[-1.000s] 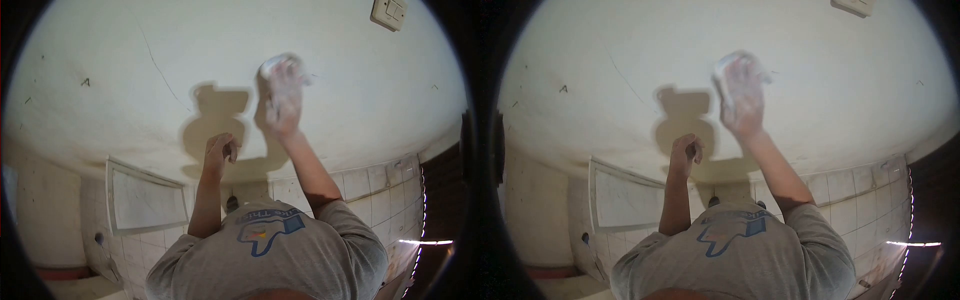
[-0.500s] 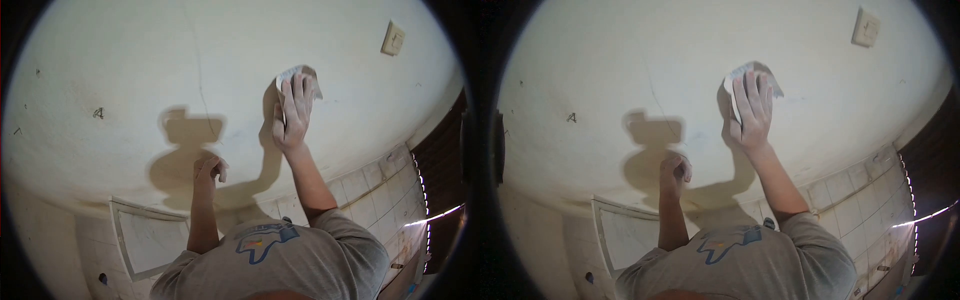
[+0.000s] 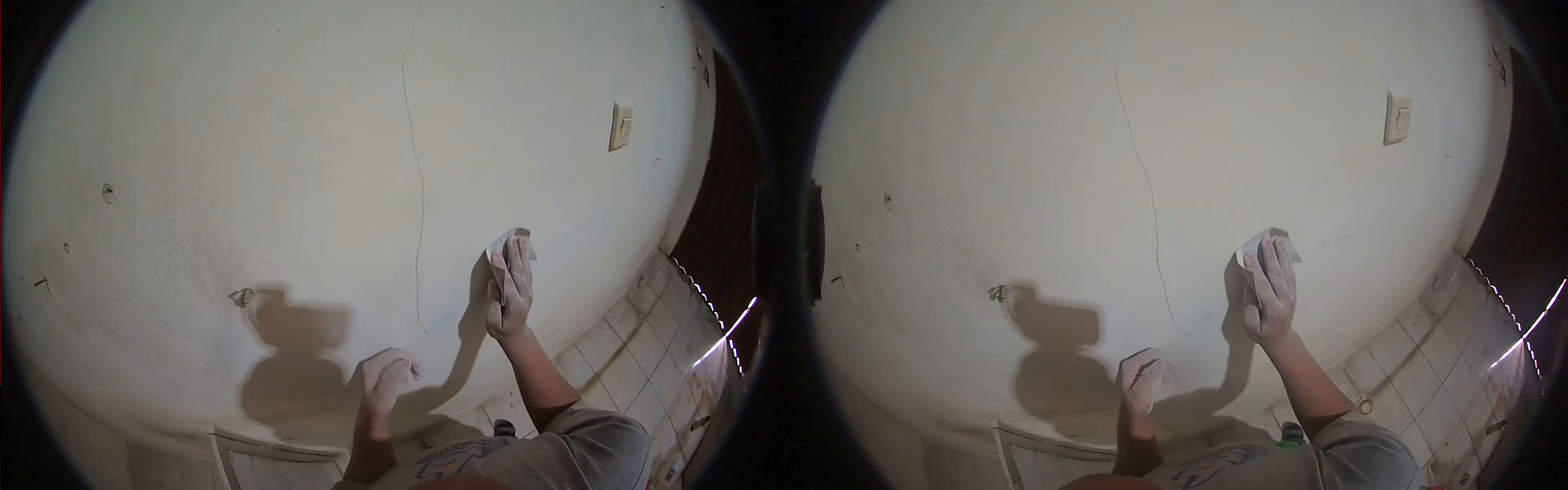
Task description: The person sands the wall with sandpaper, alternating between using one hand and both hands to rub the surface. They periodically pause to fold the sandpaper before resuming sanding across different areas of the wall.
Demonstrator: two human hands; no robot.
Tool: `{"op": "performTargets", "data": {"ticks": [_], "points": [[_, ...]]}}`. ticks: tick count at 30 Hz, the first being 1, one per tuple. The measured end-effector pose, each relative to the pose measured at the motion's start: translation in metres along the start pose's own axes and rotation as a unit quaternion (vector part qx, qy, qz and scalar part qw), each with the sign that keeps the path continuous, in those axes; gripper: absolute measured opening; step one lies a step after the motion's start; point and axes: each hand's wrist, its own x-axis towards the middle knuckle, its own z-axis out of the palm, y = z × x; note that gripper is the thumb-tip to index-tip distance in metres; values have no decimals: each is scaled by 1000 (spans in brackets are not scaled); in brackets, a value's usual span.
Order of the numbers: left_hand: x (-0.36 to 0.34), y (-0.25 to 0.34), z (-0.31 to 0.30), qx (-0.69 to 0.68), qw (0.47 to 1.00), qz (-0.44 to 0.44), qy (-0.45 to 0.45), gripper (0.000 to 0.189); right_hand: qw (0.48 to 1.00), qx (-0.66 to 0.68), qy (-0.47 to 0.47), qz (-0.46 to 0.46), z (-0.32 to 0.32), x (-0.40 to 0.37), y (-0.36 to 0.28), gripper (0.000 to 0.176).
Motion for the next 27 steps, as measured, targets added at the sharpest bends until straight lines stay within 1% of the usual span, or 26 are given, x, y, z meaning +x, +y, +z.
{"op": "performTargets", "data": {"ticks": [2,3,4,5,6,7,8,9,11,13,14,15,16,17,19,20,21,22,23,24,25,26,27], "points": [[-6,2,-4,-31,999,-14,13,19,998,37,22,37,13,-5,-15,56],[-7,3,-5,-46,999,-19,19,18,996,76,-26,24,21,-24,-20,55],[-12,1,-4,-15,998,19,66,21,988,130,-80,-26,28,-44,-23,54],[-23,-3,-3,16,992,57,113,26,973,180,-143,-22,29,-57,-39,47],[-31,-6,-2,47,981,97,160,32,944,220,-244,-20,13,-41,-65,37],[-34,-5,-2,52,969,162,177,44,918,310,-248,21,6,-46,-71,32],[-38,-2,-2,57,953,226,195,56,880,399,-249,62,0,-53,-75,27],[-41,2,0,64,932,287,212,68,846,442,-264,141,-14,-55,-73,28],[-32,12,24,75,933,294,193,96,747,515,-290,304,-46,-61,-64,31],[-22,16,57,4,958,260,123,116,638,602,-288,384,-62,-56,-57,28],[-17,17,74,-31,966,240,91,127,614,617,-287,400,-69,-54,-52,27],[-16,20,87,-94,975,189,64,118,590,631,-286,415,-75,-52,-48,27],[-15,23,101,-158,977,136,43,109,601,624,-287,409,-75,-51,-50,27],[-16,33,113,-198,977,56,52,96,613,617,-287,402,-78,-51,-48,27],[-14,8,111,-268,961,-5,63,71,723,491,-314,370,-80,-53,-31,25],[-19,-41,86,-301,951,14,71,59,769,425,-324,350,-81,-55,-26,24],[-23,-31,94,-192,969,52,146,46,772,441,-288,356,-83,-54,-24,24],[-28,-20,103,-76,968,72,228,33,769,455,-257,369,-84,-50,-21,24],[-8,8,109,119,943,155,270,22,768,465,-227,378,-88,-47,-15,24],[11,37,115,307,861,216,345,13,771,469,-223,369,-95,-45,-7,25],[21,50,108,392,801,280,355,13,777,472,-218,354,-103,-40,4,27],[30,63,102,470,724,338,375,13,790,476,-208,327,-107,-34,13,29],[47,78,110,521,656,360,410,14,789,471,-220,328,-112,-33,27,31]]}}
